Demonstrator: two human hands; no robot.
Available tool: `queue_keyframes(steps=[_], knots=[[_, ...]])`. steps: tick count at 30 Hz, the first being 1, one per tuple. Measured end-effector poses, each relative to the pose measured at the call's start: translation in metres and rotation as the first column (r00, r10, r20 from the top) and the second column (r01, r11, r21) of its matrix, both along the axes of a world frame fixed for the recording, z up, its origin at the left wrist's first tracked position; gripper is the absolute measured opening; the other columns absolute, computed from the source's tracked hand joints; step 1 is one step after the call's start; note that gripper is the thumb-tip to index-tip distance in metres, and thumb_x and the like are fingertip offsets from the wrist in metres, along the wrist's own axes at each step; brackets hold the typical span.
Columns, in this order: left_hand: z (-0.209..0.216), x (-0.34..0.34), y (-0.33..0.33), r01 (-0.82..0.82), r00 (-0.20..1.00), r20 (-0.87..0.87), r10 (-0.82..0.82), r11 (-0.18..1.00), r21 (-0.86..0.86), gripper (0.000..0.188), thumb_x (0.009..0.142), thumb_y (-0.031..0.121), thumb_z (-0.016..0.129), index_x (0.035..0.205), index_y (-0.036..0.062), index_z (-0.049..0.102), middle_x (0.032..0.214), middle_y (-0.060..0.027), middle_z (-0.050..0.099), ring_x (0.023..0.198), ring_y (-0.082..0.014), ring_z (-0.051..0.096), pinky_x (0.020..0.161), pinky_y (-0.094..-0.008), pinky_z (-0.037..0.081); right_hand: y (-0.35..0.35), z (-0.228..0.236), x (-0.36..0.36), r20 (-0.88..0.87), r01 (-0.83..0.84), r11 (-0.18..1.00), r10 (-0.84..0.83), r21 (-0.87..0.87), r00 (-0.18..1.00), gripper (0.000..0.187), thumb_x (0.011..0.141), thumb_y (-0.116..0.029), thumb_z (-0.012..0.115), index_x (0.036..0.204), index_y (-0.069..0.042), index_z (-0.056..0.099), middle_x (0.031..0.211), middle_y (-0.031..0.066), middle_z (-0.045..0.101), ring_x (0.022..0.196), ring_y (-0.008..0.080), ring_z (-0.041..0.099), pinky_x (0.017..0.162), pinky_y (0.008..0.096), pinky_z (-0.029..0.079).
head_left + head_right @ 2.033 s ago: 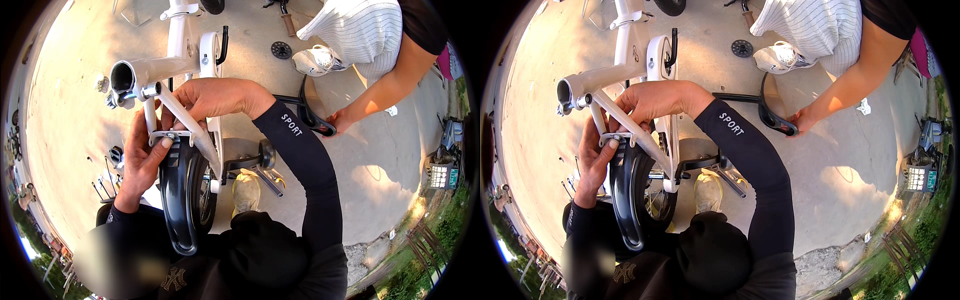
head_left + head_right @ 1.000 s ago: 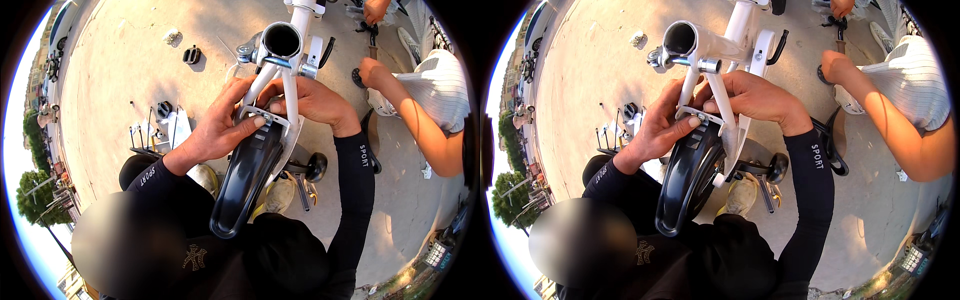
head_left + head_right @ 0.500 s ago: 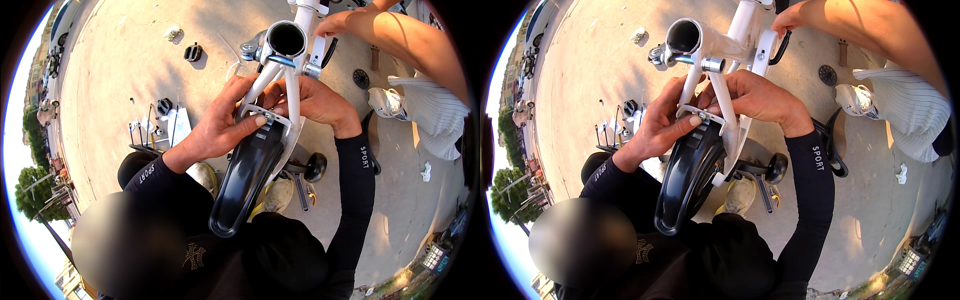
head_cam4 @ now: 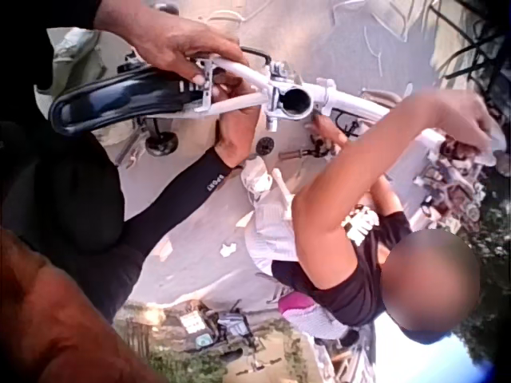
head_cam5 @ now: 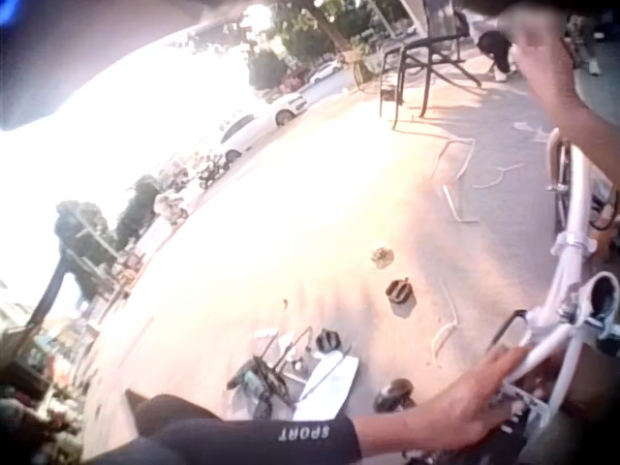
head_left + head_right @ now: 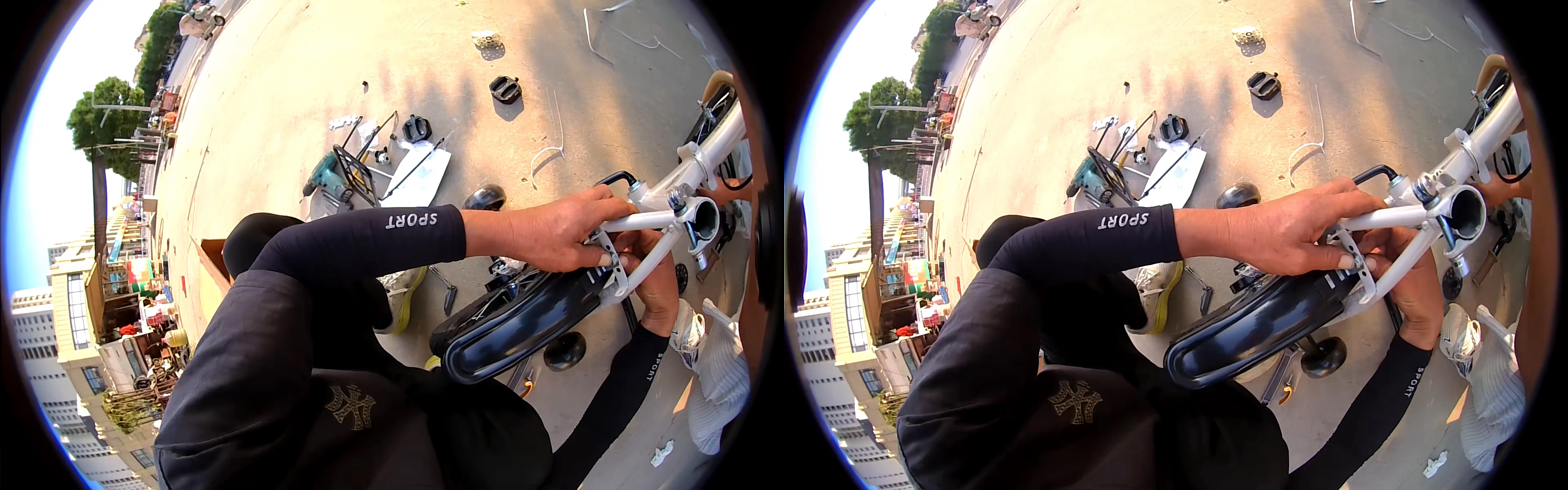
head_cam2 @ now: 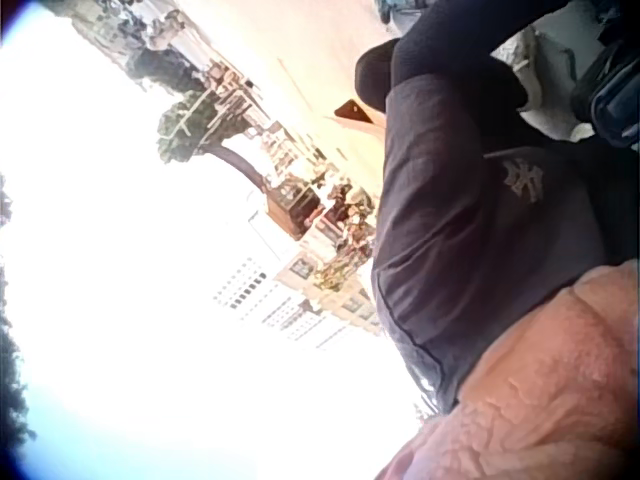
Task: The person assembles a bicycle by attaching a rear mudguard and a rear rack to the frame. They use a hex key to tighten bolts and secure the components to the rear wheel area.
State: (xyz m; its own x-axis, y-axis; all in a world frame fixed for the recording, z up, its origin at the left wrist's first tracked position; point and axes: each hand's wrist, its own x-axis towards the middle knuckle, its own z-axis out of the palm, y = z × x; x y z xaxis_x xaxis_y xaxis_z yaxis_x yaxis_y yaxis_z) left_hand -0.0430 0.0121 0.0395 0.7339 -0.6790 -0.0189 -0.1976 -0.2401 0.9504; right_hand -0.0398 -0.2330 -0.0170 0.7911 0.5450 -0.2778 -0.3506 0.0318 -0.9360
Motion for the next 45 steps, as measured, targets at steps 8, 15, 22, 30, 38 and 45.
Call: queue_keyframes(steps=[8, 15, 22, 30, 38, 45], knots=[[-0.019, -0.006, -0.007, -0.063, 0.988, 0.134, 0.079, 0.990, -0.124, 0.051, 0.085, 0.013, 0.070, 0.130, -0.0013, 0.050, 0.109, -0.0183, 0.053, 0.107, -0.0359, 0.054, 0.091, -0.0444, 0.046, -0.029, -0.028, -0.005, 0.050, 0.136, 0.988, -0.132, -0.069, 0.990, 0.043, 0.077, -0.007, 0.080, 0.115, -0.006, 0.061, 0.098, -0.0004, 0.066, 0.092, 0.0109, 0.063, 0.087, 0.0249, 0.051], [-0.027, 0.011, -0.003, -0.012, 0.999, 0.050, 0.017, 0.994, -0.111, 0.049, 0.080, 0.010, 0.074, 0.123, -0.0044, 0.055, 0.110, -0.0198, 0.064, 0.105, -0.0304, 0.064, 0.090, -0.0388, 0.051, -0.021, -0.030, -0.013, 0.000, 0.208, 0.978, -0.208, -0.007, 0.978, 0.030, 0.087, -0.014, 0.076, 0.112, 0.000, 0.067, 0.107, 0.0041, 0.067, 0.094, 0.0121, 0.063, 0.084, 0.0272, 0.050], [-0.015, 0.029, -0.013, 0.077, 0.979, -0.191, -0.075, 0.997, 0.002, 0.044, 0.076, 0.023, 0.077, 0.113, 0.0011, 0.068, 0.099, -0.0138, 0.070, 0.092, -0.0221, 0.067, 0.083, -0.0342, 0.052, -0.023, 0.012, -0.087, 0.130, 0.548, 0.754, -0.541, -0.363, 0.831, 0.032, 0.098, -0.018, 0.065, 0.125, 0.000, 0.064, 0.103, 0.0047, 0.068, 0.080, 0.0073, 0.059, 0.067, 0.0206, 0.045], [-0.026, 0.024, -0.016, -0.072, 0.922, -0.386, 0.022, 0.990, -0.117, 0.032, 0.069, 0.018, 0.080, 0.098, 0.0045, 0.074, 0.093, -0.0130, 0.072, 0.085, -0.0231, 0.068, 0.077, -0.0353, 0.054, 0.033, 0.114, -0.167, 0.470, 0.719, 0.454, -0.549, -0.527, 0.691, 0.031, 0.100, -0.011, 0.059, 0.129, 0.001, 0.059, 0.109, 0.0079, 0.068, 0.078, 0.0069, 0.057, 0.066, 0.0193, 0.043], [-0.036, 0.043, -0.038, 0.145, 0.901, -0.409, -0.148, 0.989, -0.037, 0.029, 0.067, 0.024, 0.083, 0.084, 0.0013, 0.076, 0.075, -0.0098, 0.072, 0.067, -0.0231, 0.070, 0.064, -0.0381, 0.056, 0.120, 0.206, -0.177, 0.392, 0.447, 0.432, -0.214, -0.783, 0.895, 0.027, 0.099, -0.011, 0.060, 0.123, 0.003, 0.063, 0.109, 0.0130, 0.068, 0.085, 0.0164, 0.063, 0.078, 0.0279, 0.050], [-0.045, 0.044, -0.046, 0.052, 0.963, -0.264, -0.045, 0.998, 0.018, 0.033, 0.062, 0.032, 0.085, 0.081, 0.0055, 0.078, 0.079, -0.0111, 0.075, 0.072, -0.0229, 0.072, 0.066, -0.0367, 0.057, 0.294, 0.264, -0.098, 0.072, -0.316, 0.328, 0.787, -0.890, 0.613, 0.028, 0.095, -0.008, 0.062, 0.122, -0.001, 0.064, 0.117, 0.0175, 0.066, 0.101, 0.0301, 0.066, 0.082, 0.0355, 0.053]])
